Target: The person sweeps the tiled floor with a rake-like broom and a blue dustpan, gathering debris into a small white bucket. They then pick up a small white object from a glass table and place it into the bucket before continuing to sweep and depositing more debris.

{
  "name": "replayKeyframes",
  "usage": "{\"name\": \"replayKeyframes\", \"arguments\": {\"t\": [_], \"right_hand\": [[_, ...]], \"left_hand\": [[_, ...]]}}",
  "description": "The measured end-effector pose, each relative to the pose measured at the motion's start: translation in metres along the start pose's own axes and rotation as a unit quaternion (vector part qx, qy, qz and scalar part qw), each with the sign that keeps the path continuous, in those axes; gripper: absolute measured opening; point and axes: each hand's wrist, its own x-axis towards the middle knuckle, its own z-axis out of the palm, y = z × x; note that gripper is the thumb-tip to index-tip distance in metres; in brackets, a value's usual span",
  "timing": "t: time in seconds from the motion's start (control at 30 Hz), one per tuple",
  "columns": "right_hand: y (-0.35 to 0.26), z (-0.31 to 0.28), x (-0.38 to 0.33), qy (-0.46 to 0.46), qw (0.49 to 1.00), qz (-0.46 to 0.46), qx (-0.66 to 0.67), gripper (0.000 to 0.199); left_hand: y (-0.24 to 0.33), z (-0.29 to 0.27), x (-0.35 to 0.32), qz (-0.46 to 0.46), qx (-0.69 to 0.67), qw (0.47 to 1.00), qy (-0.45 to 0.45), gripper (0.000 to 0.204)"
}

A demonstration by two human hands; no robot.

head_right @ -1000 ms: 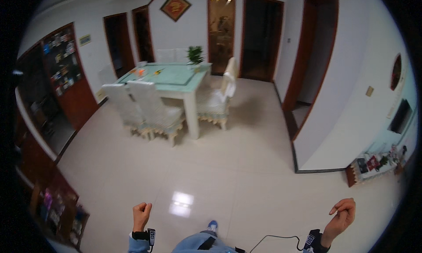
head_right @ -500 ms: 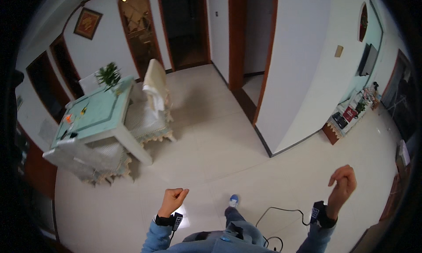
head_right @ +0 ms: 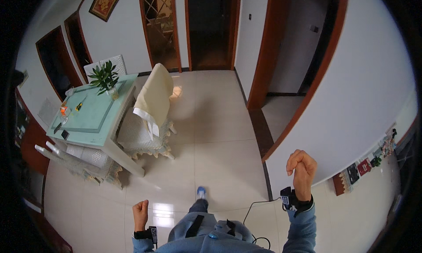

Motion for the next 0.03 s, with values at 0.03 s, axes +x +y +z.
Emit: {"name": "replayKeyframes", "arguments": {"t": [0.03], "right_hand": [[0.0141,0.0053,0.0149,-0.019,0.999,-0.022,-0.023,0.021]], "left_hand": [[-0.0058,0.0068,0.0157,-0.016,-0.001,1.000,0.013,0.045]]}}
